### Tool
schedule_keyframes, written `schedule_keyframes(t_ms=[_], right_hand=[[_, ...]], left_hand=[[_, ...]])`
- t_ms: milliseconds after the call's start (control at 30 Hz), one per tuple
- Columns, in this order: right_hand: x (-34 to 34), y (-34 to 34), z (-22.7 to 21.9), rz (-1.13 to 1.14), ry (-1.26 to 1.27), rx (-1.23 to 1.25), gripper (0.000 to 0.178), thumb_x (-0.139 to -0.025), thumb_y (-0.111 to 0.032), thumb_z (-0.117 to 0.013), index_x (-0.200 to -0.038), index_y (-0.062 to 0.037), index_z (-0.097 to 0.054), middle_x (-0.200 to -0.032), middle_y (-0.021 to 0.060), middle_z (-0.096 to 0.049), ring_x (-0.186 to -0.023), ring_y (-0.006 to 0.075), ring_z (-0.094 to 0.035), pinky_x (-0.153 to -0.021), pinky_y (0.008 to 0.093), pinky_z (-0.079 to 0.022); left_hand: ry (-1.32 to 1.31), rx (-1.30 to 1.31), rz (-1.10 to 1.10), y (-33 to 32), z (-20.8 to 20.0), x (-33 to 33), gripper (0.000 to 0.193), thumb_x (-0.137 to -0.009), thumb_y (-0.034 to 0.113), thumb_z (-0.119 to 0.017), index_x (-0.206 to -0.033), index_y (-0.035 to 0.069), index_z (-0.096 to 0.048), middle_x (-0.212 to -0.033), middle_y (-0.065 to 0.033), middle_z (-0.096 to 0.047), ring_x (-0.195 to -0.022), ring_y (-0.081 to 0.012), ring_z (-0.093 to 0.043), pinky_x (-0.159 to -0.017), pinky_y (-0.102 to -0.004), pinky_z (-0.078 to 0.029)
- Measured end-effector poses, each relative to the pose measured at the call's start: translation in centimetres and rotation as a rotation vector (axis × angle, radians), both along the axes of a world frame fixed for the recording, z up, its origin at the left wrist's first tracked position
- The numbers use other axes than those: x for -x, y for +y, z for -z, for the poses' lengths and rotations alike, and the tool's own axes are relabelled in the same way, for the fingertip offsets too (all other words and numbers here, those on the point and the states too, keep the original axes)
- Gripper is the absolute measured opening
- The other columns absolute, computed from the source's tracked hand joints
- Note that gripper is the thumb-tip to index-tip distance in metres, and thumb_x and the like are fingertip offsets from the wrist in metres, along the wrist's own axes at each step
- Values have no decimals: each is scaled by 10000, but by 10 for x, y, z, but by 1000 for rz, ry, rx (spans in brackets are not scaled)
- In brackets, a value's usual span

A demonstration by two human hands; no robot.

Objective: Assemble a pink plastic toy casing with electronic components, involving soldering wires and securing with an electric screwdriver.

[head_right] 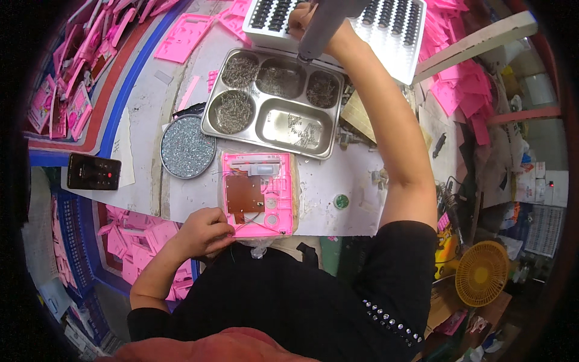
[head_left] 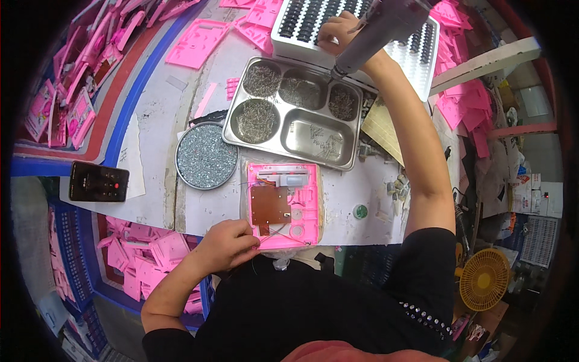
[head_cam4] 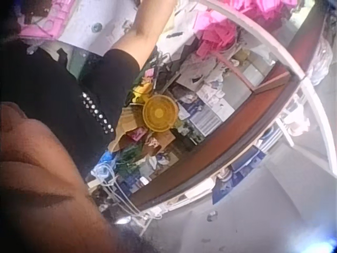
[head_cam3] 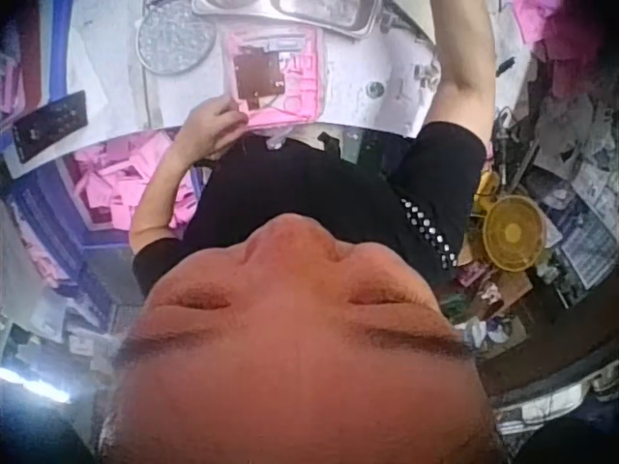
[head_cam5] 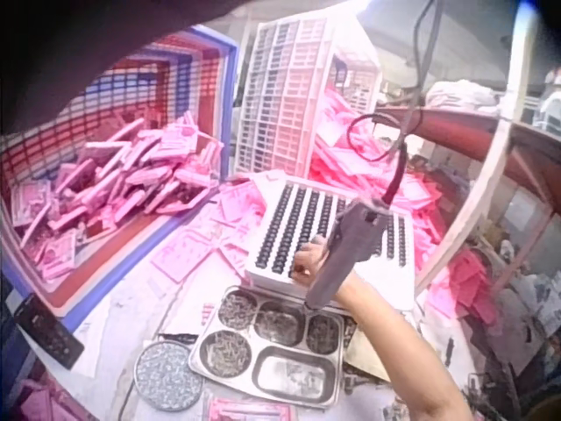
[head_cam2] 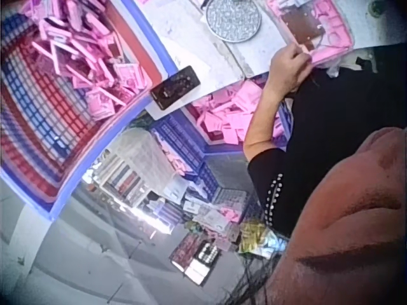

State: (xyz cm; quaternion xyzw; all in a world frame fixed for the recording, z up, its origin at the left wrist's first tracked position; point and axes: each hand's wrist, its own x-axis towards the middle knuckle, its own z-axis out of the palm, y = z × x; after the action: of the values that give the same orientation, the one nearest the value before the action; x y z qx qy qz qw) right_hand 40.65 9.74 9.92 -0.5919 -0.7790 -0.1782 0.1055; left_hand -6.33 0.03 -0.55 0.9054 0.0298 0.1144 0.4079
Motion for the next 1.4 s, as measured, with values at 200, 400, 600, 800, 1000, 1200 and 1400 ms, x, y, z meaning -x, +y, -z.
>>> schedule_keyframes(t_ms=[200,400,600,800,1000,1200,1400], right_hand=[[-18,17,11,10,173,13,170,-861,-177,-762,-921,-18,-747,-854,124,-699,-793,237,-697,-705,358,-540],[-62,-63,33,270,933,-519,214,-935,-271,-759,-1072,-107,-755,-988,106,-742,-824,247,-691,-739,347,-550],[148,-270,57,336,1197,8,195,-829,-74,-761,-1018,-50,-718,-963,50,-702,-927,153,-641,-833,295,-500],[233,-280,85,206,845,208,216,-753,-51,-788,-951,-78,-706,-904,55,-655,-853,267,-579,-765,377,-465],[240,-273,76,150,639,176,253,-726,-82,-815,-952,-89,-701,-965,47,-660,-891,279,-570,-780,392,-470],[238,-274,80,137,637,194,285,-719,-131,-850,-961,-91,-706,-983,64,-660,-915,296,-571,-794,392,-480],[181,-314,69,355,871,148,310,-789,-106,-816,-1092,-85,-751,-941,94,-686,-780,258,-609,-707,378,-505]], left_hand=[[-1,-15,15,4,1,0,201,-786,162,-817,-927,94,-692,-850,-79,-593,-762,-296,-620,-642,-420,-488],[-17,30,21,3,4,-6,183,-804,143,-797,-922,84,-671,-864,-81,-590,-771,-303,-619,-648,-428,-487],[-58,20,-5,0,8,-5,206,-772,131,-831,-914,89,-689,-821,-67,-567,-733,-273,-601,-621,-392,-476],[-7,12,1,2,4,-1,189,-797,137,-810,-919,89,-674,-860,-69,-588,-767,-278,-619,-644,-406,-493],[-21,13,-20,0,5,1,193,-793,137,-813,-918,91,-673,-869,-69,-589,-764,-284,-616,-646,-404,-492],[-34,-14,-14,0,5,-2,212,-781,142,-821,-932,95,-680,-867,-69,-581,-754,-285,-608,-642,-408,-486],[-77,-122,13,-3,0,-6,232,-760,133,-836,-931,95,-684,-831,-66,-571,-720,-276,-592,-612,-400,-466]])
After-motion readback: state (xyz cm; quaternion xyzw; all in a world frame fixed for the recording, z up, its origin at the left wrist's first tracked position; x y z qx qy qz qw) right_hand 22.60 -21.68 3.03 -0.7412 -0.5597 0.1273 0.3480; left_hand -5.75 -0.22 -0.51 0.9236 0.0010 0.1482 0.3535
